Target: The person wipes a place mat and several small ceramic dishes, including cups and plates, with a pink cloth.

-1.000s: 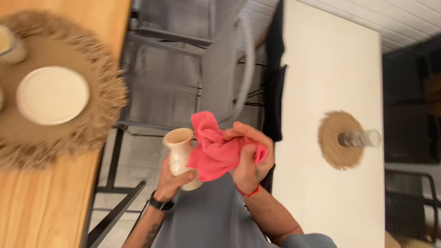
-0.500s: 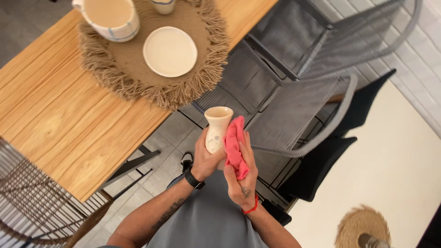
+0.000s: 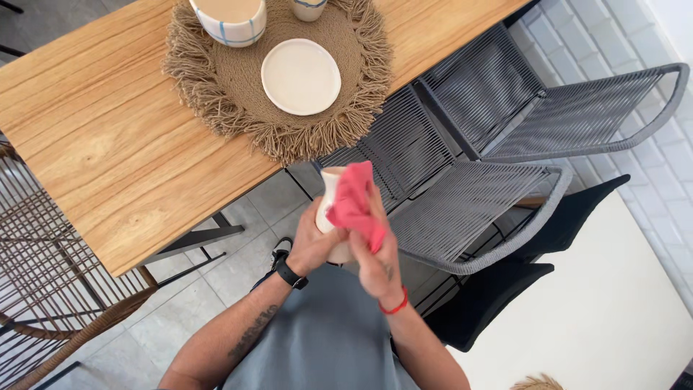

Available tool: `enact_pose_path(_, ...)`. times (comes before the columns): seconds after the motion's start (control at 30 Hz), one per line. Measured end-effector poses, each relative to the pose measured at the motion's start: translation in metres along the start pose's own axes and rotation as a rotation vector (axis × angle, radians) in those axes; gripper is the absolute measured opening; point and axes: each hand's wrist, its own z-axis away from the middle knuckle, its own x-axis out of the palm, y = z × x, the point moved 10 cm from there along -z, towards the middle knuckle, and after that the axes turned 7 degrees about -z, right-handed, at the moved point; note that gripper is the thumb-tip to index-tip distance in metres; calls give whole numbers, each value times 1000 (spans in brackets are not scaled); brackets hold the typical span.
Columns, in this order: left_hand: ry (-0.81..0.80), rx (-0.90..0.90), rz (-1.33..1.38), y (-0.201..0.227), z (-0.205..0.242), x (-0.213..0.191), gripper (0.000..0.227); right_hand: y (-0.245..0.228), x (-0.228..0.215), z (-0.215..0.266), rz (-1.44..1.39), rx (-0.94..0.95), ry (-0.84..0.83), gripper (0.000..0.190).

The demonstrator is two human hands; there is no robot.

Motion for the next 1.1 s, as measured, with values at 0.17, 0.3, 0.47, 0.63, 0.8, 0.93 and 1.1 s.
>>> enact_pose_path(0.17, 70, -9, 45, 31, 14, -5, 67, -14, -13, 35, 165, 44, 138, 68)
enact_pose_path(0.3, 7, 45, 256, 57, 16, -5, 48, 23, -63, 61, 300, 98, 301, 48)
enact_pose_path(0.47, -101, 94, 333, 83, 19, -5, 47, 37, -103, 66, 468, 217, 410, 45)
enact_pose_path(0.63, -186, 69, 225, 77, 29, -6, 57, 55, -133, 96, 380, 249, 669, 40)
enact_pose_path(0.8, -191, 120, -37, 31, 36, -10, 76, -52, 35, 60, 109, -63, 67, 103)
enact_pose_path(0.93, -198, 104, -32, -8, 32, -32, 90, 23, 4, 67, -323, 10, 164, 96)
enact_pose_path(1.1, -401, 183, -33, 23, 44, -20, 96, 10, 24, 45, -294, 231, 106, 99)
